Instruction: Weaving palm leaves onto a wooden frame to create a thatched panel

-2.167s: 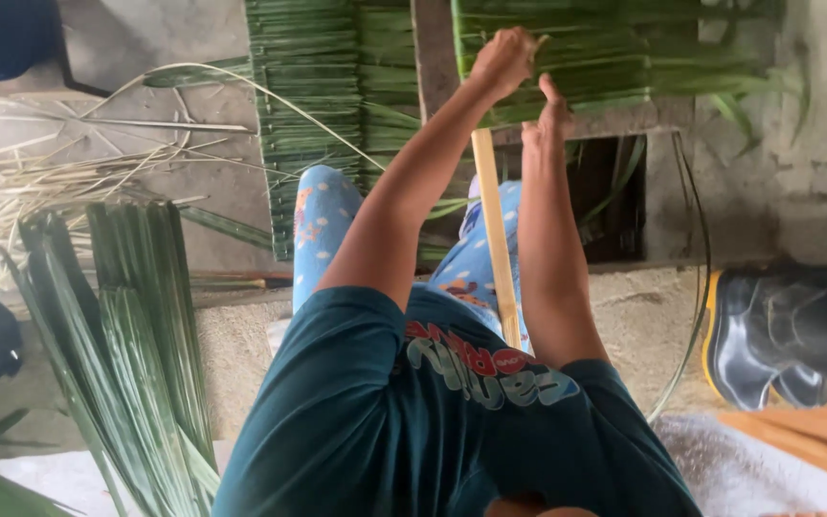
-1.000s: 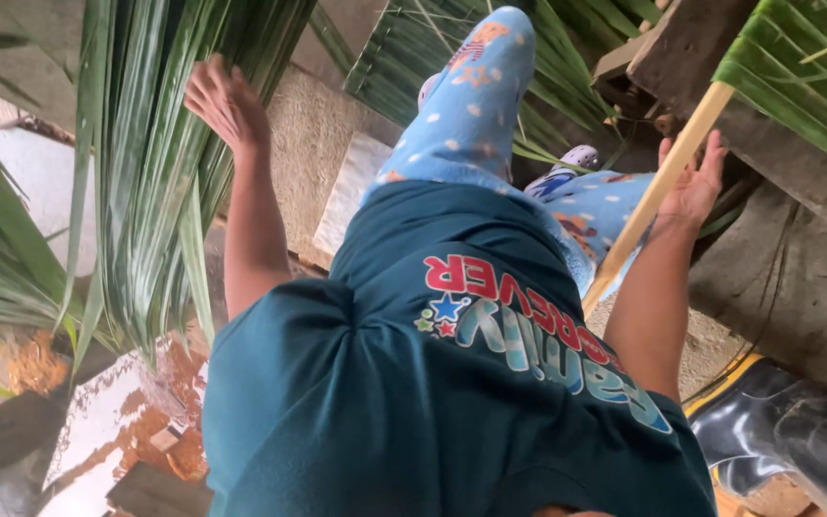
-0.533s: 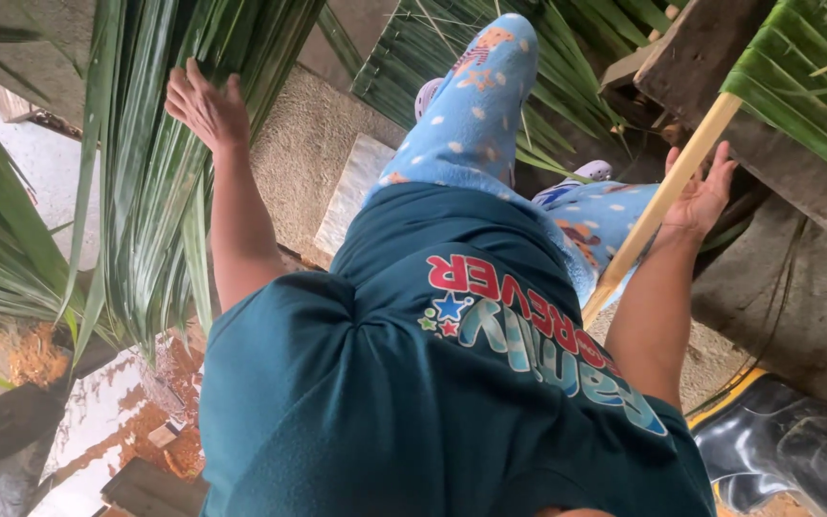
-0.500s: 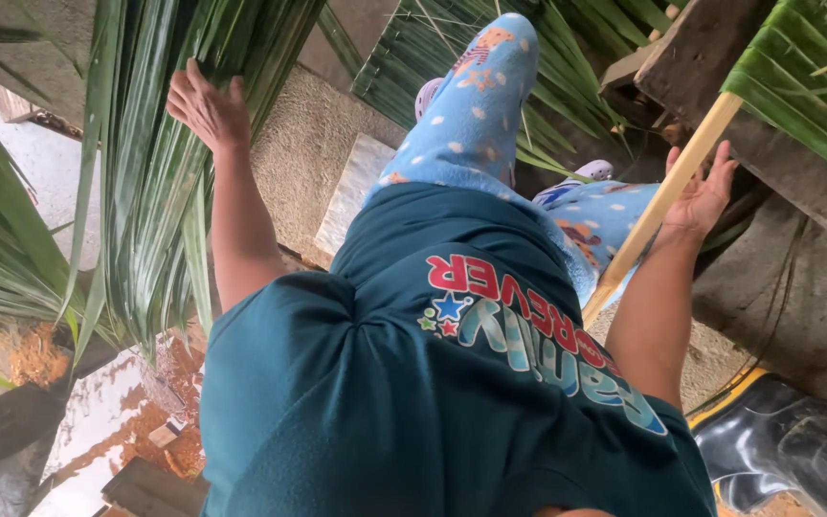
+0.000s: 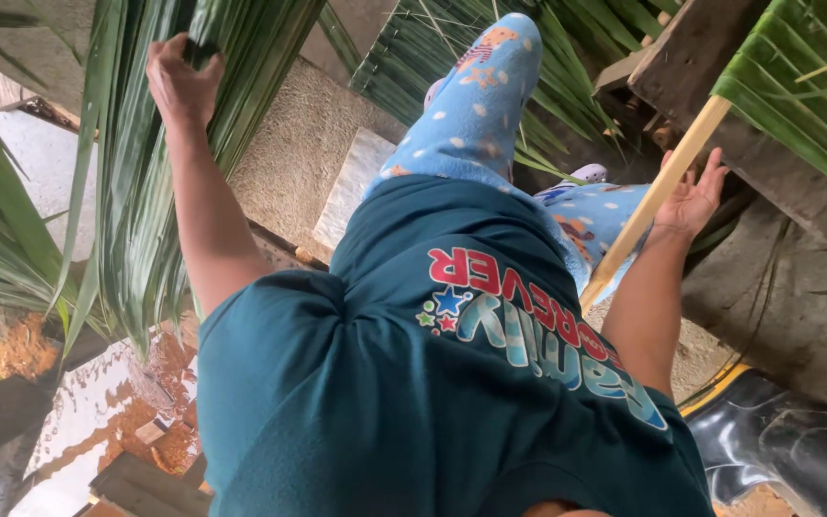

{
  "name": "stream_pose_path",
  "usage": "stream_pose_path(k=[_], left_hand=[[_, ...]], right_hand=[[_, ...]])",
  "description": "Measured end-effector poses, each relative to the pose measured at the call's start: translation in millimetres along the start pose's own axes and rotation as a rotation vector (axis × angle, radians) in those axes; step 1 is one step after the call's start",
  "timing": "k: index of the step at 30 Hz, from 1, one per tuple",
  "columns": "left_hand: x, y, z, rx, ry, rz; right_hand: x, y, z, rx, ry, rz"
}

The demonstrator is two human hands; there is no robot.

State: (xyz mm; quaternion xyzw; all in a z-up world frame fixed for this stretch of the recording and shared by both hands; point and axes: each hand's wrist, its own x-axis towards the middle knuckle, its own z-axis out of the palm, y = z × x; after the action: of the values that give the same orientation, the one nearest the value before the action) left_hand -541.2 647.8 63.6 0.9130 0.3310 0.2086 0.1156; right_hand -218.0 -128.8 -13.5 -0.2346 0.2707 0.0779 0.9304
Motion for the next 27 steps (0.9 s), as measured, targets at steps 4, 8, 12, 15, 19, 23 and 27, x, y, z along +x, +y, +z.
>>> stream_pose_path(k=[4,8,12,15,19,23,27], left_hand=[[15.8,28.6,-11.9,-0.025,-0.104,0.029],[32.3,83.1,-10.2,-0.118,-0.268,-0.037],[55.4,122.1,14.2,-0.309,-0.592,0.074],[70.5,163.8,23.8,-0.491,-0.534,0.221],[74.9,244.3,2.6,-0.492,-0.630,0.207],[68.0,322.6,-14.6,-0.676,-0.799,0.335],[60.8,369.9,-17.0,-0.837,-0.863,0.675]], right_hand=[[10.1,-6.6,-18.3,-0.047,-0.002,-0.004],[9.0,-11.7,-23.0,-0.098,-0.008,-0.012],[-1.5,-18.4,-11.5,-0.012,0.238,-0.065],[-66.0,-20.0,47.1,-0.765,0.607,-0.659],[-107.7,2.4,111.3,-0.548,0.370,-1.087],[-159.5,93.9,200.6,-0.902,-0.411,-0.738],[-142.7,156.4,239.7,-0.681,-0.640,0.196]])
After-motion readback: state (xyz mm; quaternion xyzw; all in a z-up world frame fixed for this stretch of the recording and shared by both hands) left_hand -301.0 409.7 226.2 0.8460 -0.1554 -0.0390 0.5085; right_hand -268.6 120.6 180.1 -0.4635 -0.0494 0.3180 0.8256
